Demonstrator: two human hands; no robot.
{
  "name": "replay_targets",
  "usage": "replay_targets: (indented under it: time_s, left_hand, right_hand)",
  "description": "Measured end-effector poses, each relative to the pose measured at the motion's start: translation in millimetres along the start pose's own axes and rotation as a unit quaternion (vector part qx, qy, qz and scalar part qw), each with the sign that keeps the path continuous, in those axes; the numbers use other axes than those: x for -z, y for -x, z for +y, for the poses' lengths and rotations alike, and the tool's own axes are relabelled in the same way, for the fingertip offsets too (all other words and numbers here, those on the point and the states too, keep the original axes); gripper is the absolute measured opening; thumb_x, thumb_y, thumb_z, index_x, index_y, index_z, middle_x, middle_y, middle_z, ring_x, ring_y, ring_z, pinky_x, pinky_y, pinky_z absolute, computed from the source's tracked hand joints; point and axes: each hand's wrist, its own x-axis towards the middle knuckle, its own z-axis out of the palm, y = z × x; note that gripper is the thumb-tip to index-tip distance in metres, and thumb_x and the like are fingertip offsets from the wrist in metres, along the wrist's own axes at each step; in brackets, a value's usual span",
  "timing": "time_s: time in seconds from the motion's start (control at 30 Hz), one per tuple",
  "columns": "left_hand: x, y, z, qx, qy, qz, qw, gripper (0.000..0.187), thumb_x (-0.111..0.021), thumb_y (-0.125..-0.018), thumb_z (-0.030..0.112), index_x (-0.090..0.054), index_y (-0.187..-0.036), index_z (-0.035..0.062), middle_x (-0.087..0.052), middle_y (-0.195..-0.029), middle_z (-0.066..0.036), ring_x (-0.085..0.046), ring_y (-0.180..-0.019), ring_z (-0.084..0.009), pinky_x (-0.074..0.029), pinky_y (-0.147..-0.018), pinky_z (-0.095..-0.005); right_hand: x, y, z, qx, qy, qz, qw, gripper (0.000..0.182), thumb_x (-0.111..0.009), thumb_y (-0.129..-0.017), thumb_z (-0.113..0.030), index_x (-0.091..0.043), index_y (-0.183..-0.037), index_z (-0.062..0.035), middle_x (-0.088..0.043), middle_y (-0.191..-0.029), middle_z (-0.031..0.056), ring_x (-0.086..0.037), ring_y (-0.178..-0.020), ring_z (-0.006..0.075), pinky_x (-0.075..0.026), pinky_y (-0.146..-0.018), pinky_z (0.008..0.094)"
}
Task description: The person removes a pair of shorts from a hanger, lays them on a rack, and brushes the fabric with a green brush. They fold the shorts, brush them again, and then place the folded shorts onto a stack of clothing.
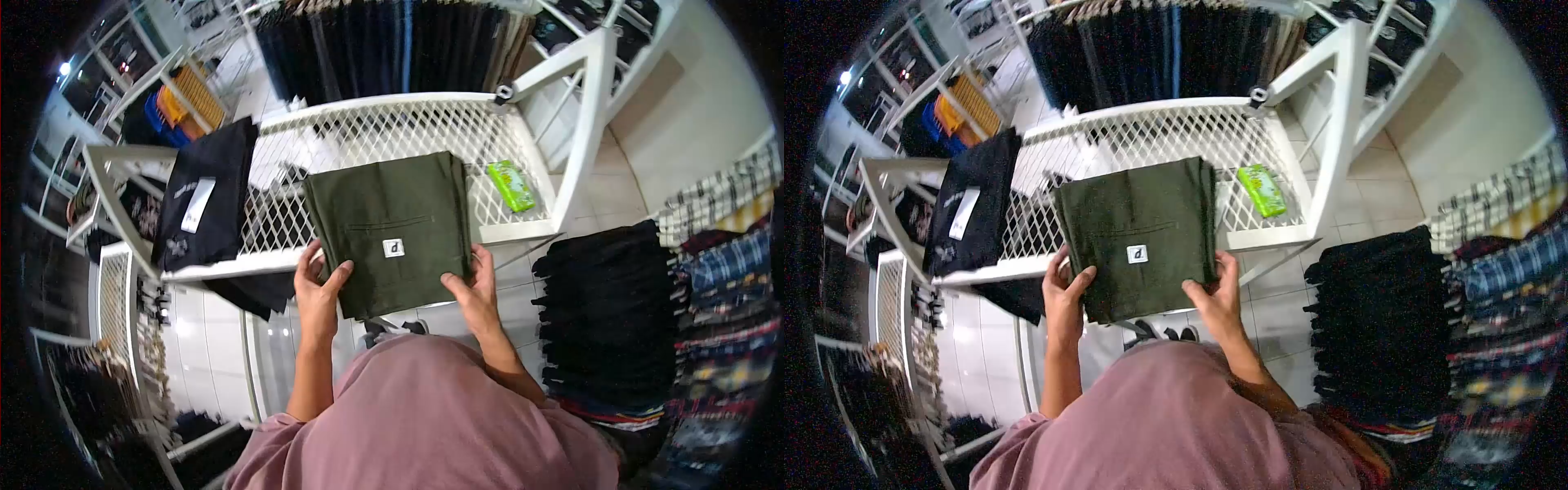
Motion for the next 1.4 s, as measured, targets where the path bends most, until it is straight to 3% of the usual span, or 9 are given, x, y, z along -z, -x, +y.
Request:
replay_targets:
  time_s: [0.1,0.23,0.63,0.9,1.13,1.17,1.27,1.37,1.4]
  left_hand:
    - [9.1,6.8,-6.7,0.066,0.048,-0.015,0.997,0.06,-0.08,-0.085,0.007,-0.052,-0.136,-0.0092,-0.069,-0.119,-0.015,-0.067,-0.107,-0.019,-0.051,-0.097,-0.0315]
    - [5.3,9.5,1.7,0.142,-0.002,-0.054,0.988,0.041,-0.08,-0.089,0.014,-0.065,-0.121,-0.0057,-0.073,-0.11,-0.012,-0.07,-0.095,-0.016,-0.056,-0.087,-0.0292]
    - [86.6,64.0,53.9,-0.008,0.072,0.0,0.997,0.032,-0.072,-0.096,0.01,-0.065,-0.125,-0.0017,-0.073,-0.111,-0.007,-0.069,-0.099,-0.0125,-0.056,-0.088,-0.028]
    - [249.0,131.8,97.4,-0.097,0.05,0.161,0.981,0.039,-0.075,-0.096,0.015,-0.063,-0.129,-0.0014,-0.072,-0.115,-0.005,-0.066,-0.101,-0.011,-0.055,-0.092,-0.0292]
    - [388.7,212.6,145.7,-0.212,-0.004,0.347,0.914,0.037,-0.075,-0.096,0.015,-0.063,-0.124,-0.0049,-0.071,-0.115,-0.008,-0.065,-0.102,-0.0123,-0.055,-0.091,-0.029]
    - [398.5,225.0,158.9,-0.218,-0.014,0.367,0.904,0.036,-0.075,-0.096,0.015,-0.063,-0.124,-0.005,-0.071,-0.115,-0.008,-0.066,-0.102,-0.0131,-0.055,-0.091,-0.0294]
    - [420.9,252.2,193.6,-0.261,-0.03,0.418,0.87,0.038,-0.076,-0.095,0.015,-0.061,-0.125,-0.0047,-0.072,-0.115,-0.008,-0.066,-0.102,-0.0135,-0.055,-0.091,-0.0296]
    - [448.0,270.3,219.7,-0.261,-0.172,0.477,0.821,0.042,-0.076,-0.095,0.019,-0.063,-0.125,-0.0054,-0.072,-0.116,-0.012,-0.066,-0.105,-0.0176,-0.052,-0.095,-0.0325]
    - [458.9,273.5,230.4,-0.269,-0.228,0.475,0.806,0.043,-0.077,-0.094,0.021,-0.064,-0.125,-0.0059,-0.072,-0.118,-0.013,-0.065,-0.107,-0.0186,-0.051,-0.097,-0.0326]
  right_hand:
    - [0.0,4.4,-13.8,-0.072,-0.012,-0.004,0.997,0.056,-0.074,-0.092,-0.013,-0.044,-0.138,0.0006,-0.063,-0.117,0.0094,-0.059,-0.107,0.0172,-0.05,-0.093,0.0316]
    - [-1.0,-3.9,-22.1,-0.061,0.01,-0.063,0.996,0.041,-0.069,-0.095,-0.008,-0.056,-0.133,0.0016,-0.065,-0.122,0.0076,-0.06,-0.107,0.015,-0.048,-0.097,0.03]
    - [-88.6,13.8,-41.8,0.074,0.074,-0.221,0.97,0.051,-0.067,-0.095,-0.007,-0.046,-0.139,0.0071,-0.059,-0.127,0.0116,-0.055,-0.113,0.0181,-0.044,-0.101,0.032]
    - [-264.4,76.0,-11.8,0.065,0.039,-0.409,0.909,0.06,-0.065,-0.096,-0.011,-0.041,-0.148,0.007,-0.055,-0.136,0.0146,-0.052,-0.122,0.0212,-0.037,-0.109,0.0334]
    - [-442.5,175.3,25.6,0.045,-0.023,-0.527,0.848,0.064,-0.072,-0.094,-0.009,-0.041,-0.148,0.0076,-0.056,-0.136,0.0139,-0.054,-0.121,0.0195,-0.04,-0.108,0.0336]
    - [-466.4,195.2,16.5,0.093,-0.069,-0.537,0.835,0.039,-0.067,-0.096,-0.007,-0.052,-0.131,0.0021,-0.063,-0.114,0.0069,-0.058,-0.101,0.0137,-0.048,-0.091,0.0288]
    - [-520.5,224.2,10.6,0.095,-0.115,-0.584,0.798,0.036,-0.066,-0.096,-0.004,-0.053,-0.128,0.0017,-0.064,-0.112,0.0061,-0.058,-0.097,0.0124,-0.048,-0.088,0.026]
    - [-564.8,233.3,-3.5,0.181,-0.066,-0.626,0.756,0.053,-0.071,-0.092,-0.008,-0.049,-0.139,0.0033,-0.061,-0.118,0.012,-0.057,-0.11,0.0197,-0.046,-0.097,0.0343]
    - [-575.6,237.6,-8.4,0.305,-0.024,-0.555,0.774,0.061,-0.074,-0.09,-0.011,-0.046,-0.143,0.0032,-0.056,-0.126,0.0161,-0.054,-0.118,0.0243,-0.043,-0.102,0.0389]
